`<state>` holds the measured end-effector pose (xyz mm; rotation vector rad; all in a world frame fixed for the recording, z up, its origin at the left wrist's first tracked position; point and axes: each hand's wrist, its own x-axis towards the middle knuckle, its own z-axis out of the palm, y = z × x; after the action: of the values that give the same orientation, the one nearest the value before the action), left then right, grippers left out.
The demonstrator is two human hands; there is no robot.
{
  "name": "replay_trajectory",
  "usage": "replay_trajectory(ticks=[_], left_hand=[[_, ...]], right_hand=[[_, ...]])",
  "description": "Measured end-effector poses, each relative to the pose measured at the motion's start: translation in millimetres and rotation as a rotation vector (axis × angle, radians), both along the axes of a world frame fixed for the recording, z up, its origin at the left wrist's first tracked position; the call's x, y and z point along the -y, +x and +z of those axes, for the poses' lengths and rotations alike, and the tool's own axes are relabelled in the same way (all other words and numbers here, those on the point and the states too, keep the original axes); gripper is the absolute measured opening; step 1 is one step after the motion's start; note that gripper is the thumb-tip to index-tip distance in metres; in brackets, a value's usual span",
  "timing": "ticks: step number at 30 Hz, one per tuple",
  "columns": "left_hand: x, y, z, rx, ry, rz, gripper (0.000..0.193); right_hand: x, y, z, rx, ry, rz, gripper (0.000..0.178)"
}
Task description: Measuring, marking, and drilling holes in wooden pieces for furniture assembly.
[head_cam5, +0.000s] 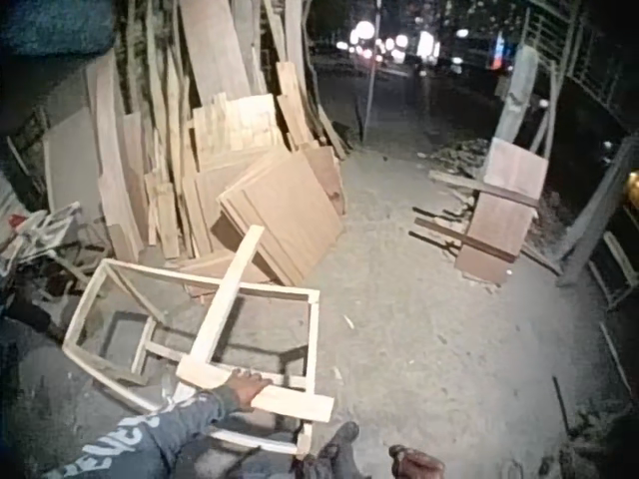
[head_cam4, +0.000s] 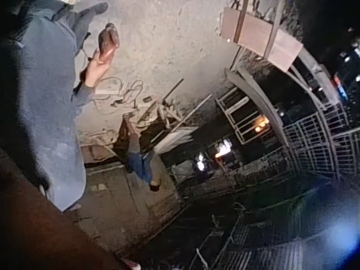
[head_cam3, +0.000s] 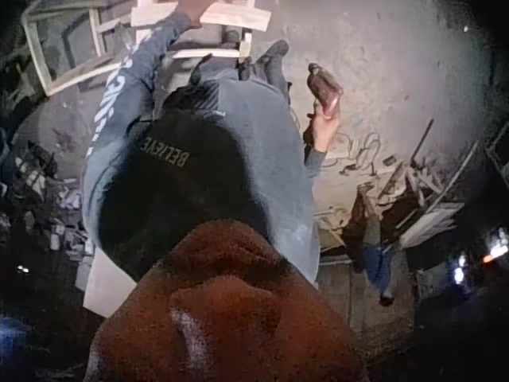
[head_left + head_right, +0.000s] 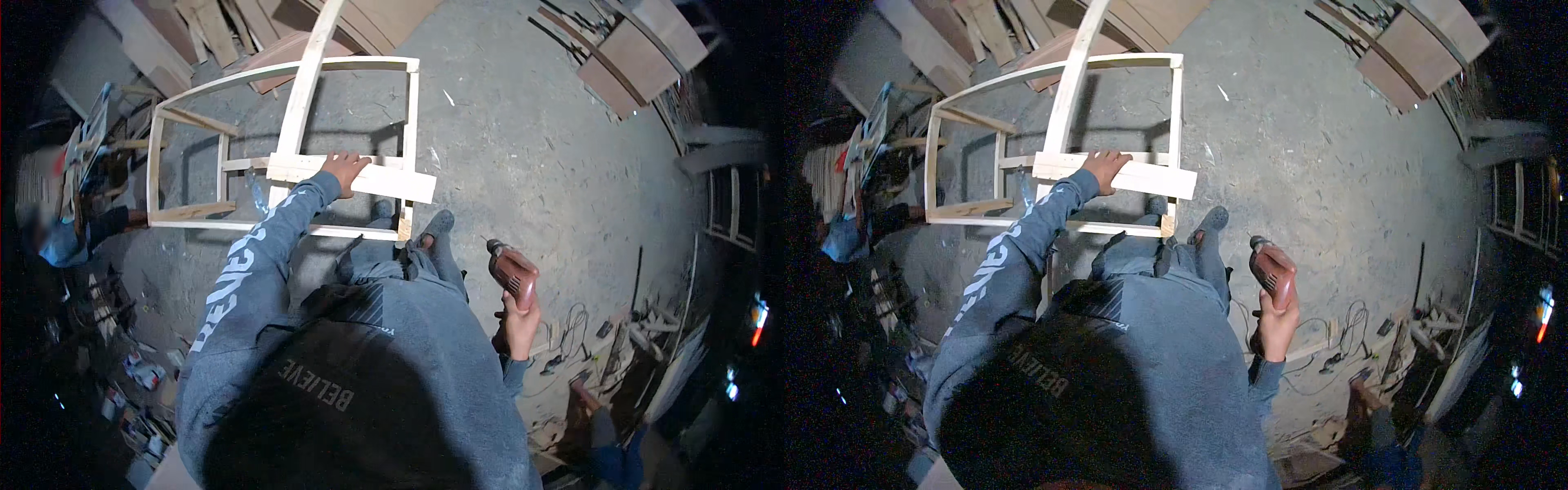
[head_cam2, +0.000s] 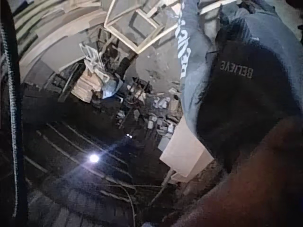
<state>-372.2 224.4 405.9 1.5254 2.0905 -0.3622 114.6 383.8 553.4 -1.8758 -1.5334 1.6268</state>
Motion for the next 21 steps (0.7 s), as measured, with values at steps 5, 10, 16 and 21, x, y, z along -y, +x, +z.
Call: replay_trajectory(ticks=[5,10,16,21], left_hand=[[-14,41,-17,-0.004,0.172,-0.071,0.104],[-44,62,-21,-0.004,0.238,-0.147,0.1],[-45,59,-31,0.008,0.31,-0.077,0.087],[-41,59,-26,0.032,0.325,-0.04,0.082]], right_hand=[[5,-22,19,0.036,0.111,0.075,0.054],[9,-52,55,0.056,0.105,0.075,0.056],[25,-69,57,-0.073,0.072,0.068,0.057],[30,-86,62,-0.038,0.073,0.11,0.056]])
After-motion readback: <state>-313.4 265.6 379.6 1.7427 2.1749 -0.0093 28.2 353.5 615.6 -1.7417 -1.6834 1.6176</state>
